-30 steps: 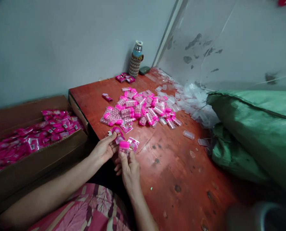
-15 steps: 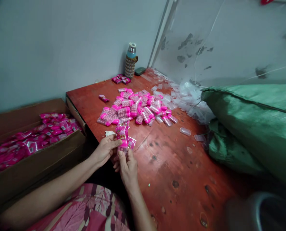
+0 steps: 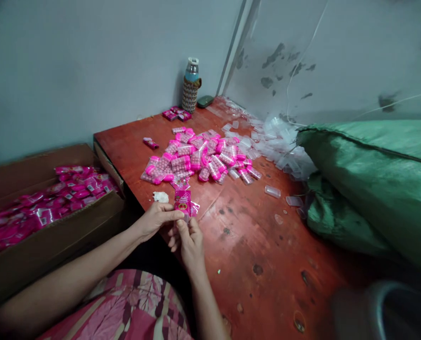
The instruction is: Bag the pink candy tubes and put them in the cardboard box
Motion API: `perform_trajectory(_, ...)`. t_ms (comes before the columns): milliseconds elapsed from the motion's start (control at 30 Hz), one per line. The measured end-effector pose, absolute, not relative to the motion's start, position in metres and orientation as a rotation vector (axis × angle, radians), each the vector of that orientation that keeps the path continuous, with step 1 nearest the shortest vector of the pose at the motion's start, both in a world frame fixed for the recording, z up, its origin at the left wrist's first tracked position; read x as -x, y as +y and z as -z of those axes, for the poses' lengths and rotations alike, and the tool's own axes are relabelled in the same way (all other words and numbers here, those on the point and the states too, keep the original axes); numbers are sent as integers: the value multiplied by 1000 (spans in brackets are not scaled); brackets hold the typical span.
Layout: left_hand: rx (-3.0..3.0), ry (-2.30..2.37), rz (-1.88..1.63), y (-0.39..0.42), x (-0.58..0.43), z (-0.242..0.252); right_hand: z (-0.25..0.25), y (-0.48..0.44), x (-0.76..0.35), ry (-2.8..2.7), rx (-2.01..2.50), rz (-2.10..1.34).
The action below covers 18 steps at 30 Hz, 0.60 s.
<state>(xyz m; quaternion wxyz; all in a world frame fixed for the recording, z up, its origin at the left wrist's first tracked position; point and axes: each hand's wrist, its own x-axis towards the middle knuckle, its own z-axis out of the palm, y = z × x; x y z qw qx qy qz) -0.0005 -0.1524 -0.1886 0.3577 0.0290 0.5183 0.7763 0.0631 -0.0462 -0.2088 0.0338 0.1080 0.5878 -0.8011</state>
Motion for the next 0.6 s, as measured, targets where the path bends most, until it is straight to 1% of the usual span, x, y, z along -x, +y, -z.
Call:
perform_trajectory(200,142,1254,-2257,-153,-1,191,206,-45,-71,1794,-293,2583)
perform_trajectory(433,60,1184,-2253,-148,-20,190,204,-47,-61,1773,-399,2673)
perform_trajectory(500,119,1183,-2364,-158,-20,187,202,-48,-58,1765,-379,2652)
perform_trajectory(600,305,1154,-2716,-187,-12,182,199,-40,-59,1810,-377,2610)
